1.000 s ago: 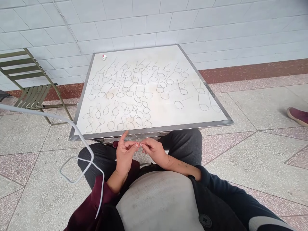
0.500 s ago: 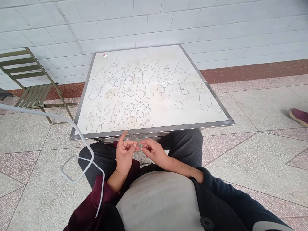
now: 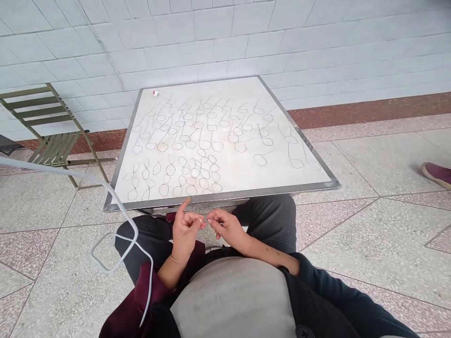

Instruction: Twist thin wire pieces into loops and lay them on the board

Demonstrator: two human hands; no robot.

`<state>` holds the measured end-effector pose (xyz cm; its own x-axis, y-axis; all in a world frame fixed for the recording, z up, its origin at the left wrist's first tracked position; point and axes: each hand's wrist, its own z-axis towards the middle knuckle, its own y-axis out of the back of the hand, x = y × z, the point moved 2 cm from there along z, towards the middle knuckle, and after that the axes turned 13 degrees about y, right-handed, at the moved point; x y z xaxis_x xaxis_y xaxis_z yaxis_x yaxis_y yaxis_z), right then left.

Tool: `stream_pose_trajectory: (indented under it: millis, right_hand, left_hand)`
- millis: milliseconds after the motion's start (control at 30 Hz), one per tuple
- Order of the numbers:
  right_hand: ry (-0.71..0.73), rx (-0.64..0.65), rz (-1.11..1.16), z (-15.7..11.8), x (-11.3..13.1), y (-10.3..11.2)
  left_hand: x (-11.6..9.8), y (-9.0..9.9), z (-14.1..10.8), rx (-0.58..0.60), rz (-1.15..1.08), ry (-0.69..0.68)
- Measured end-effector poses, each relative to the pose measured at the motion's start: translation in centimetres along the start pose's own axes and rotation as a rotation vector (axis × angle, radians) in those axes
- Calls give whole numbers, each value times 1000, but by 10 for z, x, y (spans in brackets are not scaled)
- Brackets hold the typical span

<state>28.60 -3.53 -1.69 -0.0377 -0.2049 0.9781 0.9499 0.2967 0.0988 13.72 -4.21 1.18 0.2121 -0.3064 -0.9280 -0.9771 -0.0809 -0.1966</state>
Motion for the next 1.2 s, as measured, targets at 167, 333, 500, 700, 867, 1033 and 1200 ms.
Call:
stream_pose_trajectory:
  millis: [167, 333, 500, 700, 867, 1033, 1200]
  right_hand:
    - [168, 19, -245, 2, 6, 4]
    - [329, 38, -477, 7, 11, 6]
    - [363, -6, -485, 11, 9, 7]
    - [362, -68, -459, 11, 8, 11]
    - [298, -98, -519, 14, 10, 24]
    - [158, -222, -693, 25, 13, 68]
    - [40, -244, -914, 42, 16, 104]
  left_hand:
    - [1, -2, 1, 25, -13, 19]
    - [-2, -4, 3, 32, -27, 23]
    - [-5, -5, 5, -10, -20, 33]
    - [-5, -9, 7, 36, 8, 31]
    - [-8, -4, 6, -3, 109, 1]
    - [-3, 9, 8, -61, 211, 4]
    - [7, 11, 16, 0, 247, 105]
